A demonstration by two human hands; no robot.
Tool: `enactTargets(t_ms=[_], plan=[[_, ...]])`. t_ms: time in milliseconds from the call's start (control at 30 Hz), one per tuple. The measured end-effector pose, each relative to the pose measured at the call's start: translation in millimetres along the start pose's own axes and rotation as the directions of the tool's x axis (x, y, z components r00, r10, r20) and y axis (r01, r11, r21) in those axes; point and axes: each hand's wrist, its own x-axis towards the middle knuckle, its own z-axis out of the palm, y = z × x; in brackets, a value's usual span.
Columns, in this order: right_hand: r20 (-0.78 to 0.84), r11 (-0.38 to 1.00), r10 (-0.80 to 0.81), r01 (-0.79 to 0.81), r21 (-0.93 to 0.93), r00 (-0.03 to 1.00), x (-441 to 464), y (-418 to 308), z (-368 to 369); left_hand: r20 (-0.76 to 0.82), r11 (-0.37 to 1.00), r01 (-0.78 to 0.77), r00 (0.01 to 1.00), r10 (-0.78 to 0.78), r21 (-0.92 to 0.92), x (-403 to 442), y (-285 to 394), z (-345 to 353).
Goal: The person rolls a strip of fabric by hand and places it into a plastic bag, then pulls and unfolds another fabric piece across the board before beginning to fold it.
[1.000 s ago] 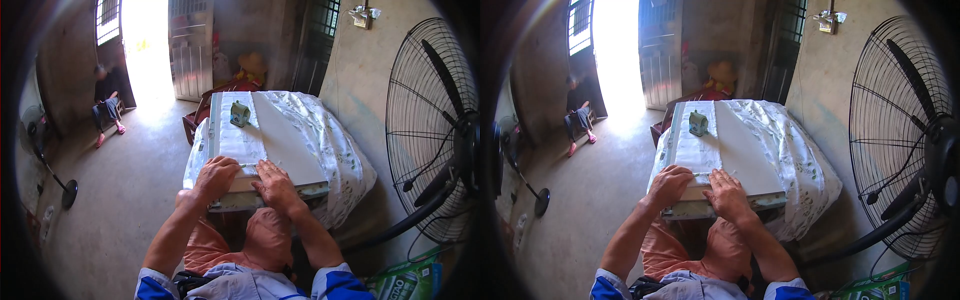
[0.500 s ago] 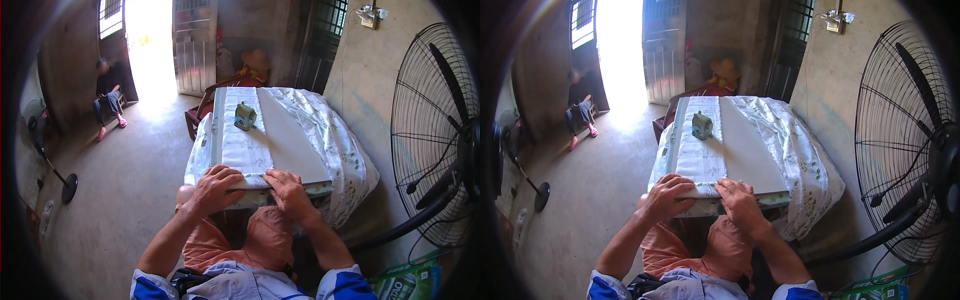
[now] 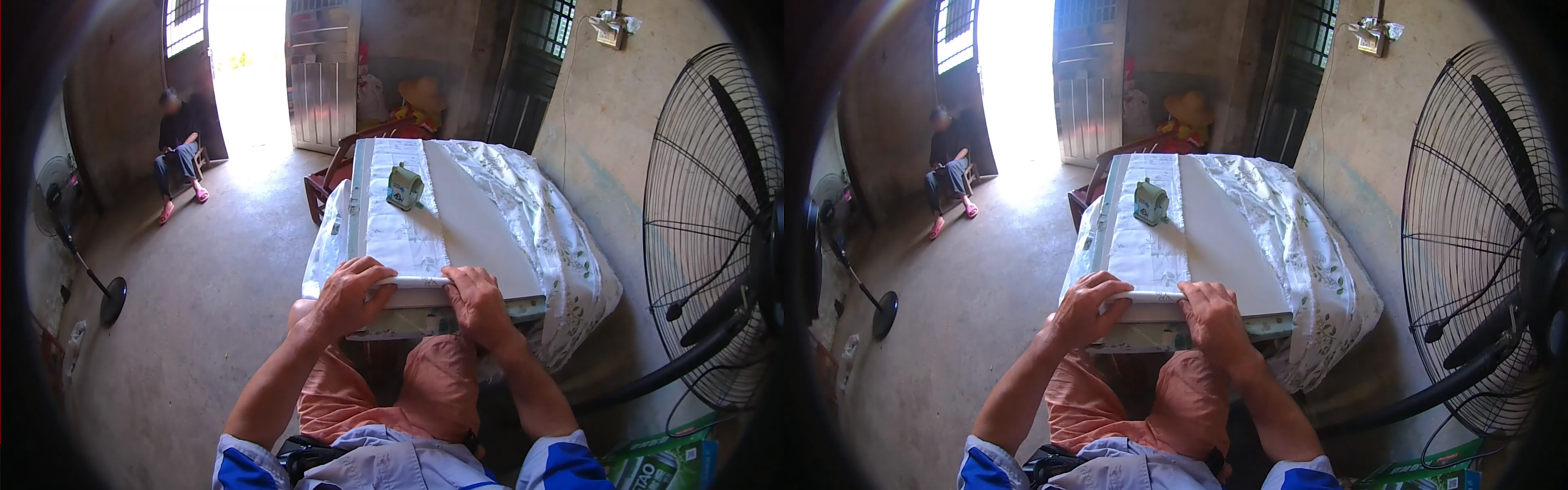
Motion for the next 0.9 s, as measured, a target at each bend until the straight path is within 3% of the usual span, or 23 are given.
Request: enactTargets(t_ms=[200, 500, 900], plan=[[-0.039, 0.998, 0.037, -0.035, 0.057, 0.999, 8.8, 8.8, 6.2, -0.051, 0.999, 0.053, 0.997, -0.053, -0.006, 2.6, -8.3, 8.1], [-0.042, 0.965, 0.235, -0.228, 0.13, 0.971, 15.8, 10.1, 17.8, -0.094, 0.987, 0.123, 0.989, -0.114, 0.102, 7.4, -9.4, 13.2], [-0.068, 0.954, 0.298, -0.294, 0.053, 0.952, 24.5, 11.7, 29.1, -0.124, 0.928, 0.3, 0.952, -0.279, 0.221, 12.9, -12.2, 19.2]])
